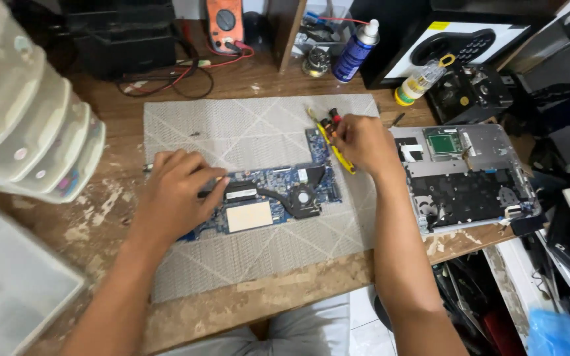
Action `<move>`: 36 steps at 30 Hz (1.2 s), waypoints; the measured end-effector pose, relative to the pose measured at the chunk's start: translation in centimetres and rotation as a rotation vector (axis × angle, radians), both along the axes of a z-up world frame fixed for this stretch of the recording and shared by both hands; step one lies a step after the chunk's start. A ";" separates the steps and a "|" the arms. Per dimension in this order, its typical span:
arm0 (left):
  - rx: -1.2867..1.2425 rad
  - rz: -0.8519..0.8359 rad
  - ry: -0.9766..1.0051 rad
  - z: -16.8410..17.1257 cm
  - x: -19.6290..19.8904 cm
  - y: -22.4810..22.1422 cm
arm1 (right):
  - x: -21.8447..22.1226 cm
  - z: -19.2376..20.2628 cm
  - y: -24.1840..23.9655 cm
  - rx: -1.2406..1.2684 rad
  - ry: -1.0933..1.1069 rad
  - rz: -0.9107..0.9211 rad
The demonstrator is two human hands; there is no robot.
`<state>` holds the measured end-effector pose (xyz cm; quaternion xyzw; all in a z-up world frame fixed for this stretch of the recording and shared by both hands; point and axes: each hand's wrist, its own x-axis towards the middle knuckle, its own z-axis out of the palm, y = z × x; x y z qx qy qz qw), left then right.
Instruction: The person works on a disassembled laptop motherboard on an anti-static mat, first seating a memory module and repositioning the cooling fan and heatsink assembly by hand. They then use a screwdriver to drive screws on the board, steadying components with the other hand, and finish by pressing a connector into place on the board.
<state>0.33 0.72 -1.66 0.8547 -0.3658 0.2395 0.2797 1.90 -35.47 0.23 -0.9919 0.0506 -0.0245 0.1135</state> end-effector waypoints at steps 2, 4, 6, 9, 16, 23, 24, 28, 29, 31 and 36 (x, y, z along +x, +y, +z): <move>0.018 -0.001 0.006 -0.5 0.2 -0.1 | -0.2 0.7 -0.9 -0.002 0.058 -0.052; 0.039 0.000 0.017 -0.8 0.2 -0.1 | -0.4 0.9 -1.5 0.001 0.119 -0.103; 0.052 0.007 0.013 -0.9 0.1 -0.2 | -0.5 0.9 -2.2 0.012 0.071 -0.110; 0.071 0.009 0.011 -1.2 0.1 -0.2 | -0.3 0.3 -2.3 0.055 0.096 -0.093; 0.089 0.018 0.050 -2.1 0.2 -0.3 | -0.1 0.5 -1.8 0.162 0.098 0.017; 0.097 -0.087 0.002 -2.5 0.5 -0.1 | -0.4 1.1 -0.6 0.147 0.227 -0.163; 0.080 -0.091 -0.004 -2.5 0.5 -0.1 | -0.6 1.3 -0.3 0.141 0.240 -0.195; 0.110 -0.085 0.025 -2.7 0.4 -0.1 | -0.3 1.4 -0.1 0.013 0.341 -0.239; 0.104 -0.085 0.031 -2.7 0.5 0.0 | -0.3 1.4 -0.2 0.028 0.328 -0.243; 0.099 -0.083 0.035 -2.5 0.5 0.0 | -0.4 1.7 -0.3 0.044 0.314 -0.246; 0.061 -0.084 0.022 -2.3 0.5 0.1 | 0.1 0.7 -2.2 0.222 0.273 -0.177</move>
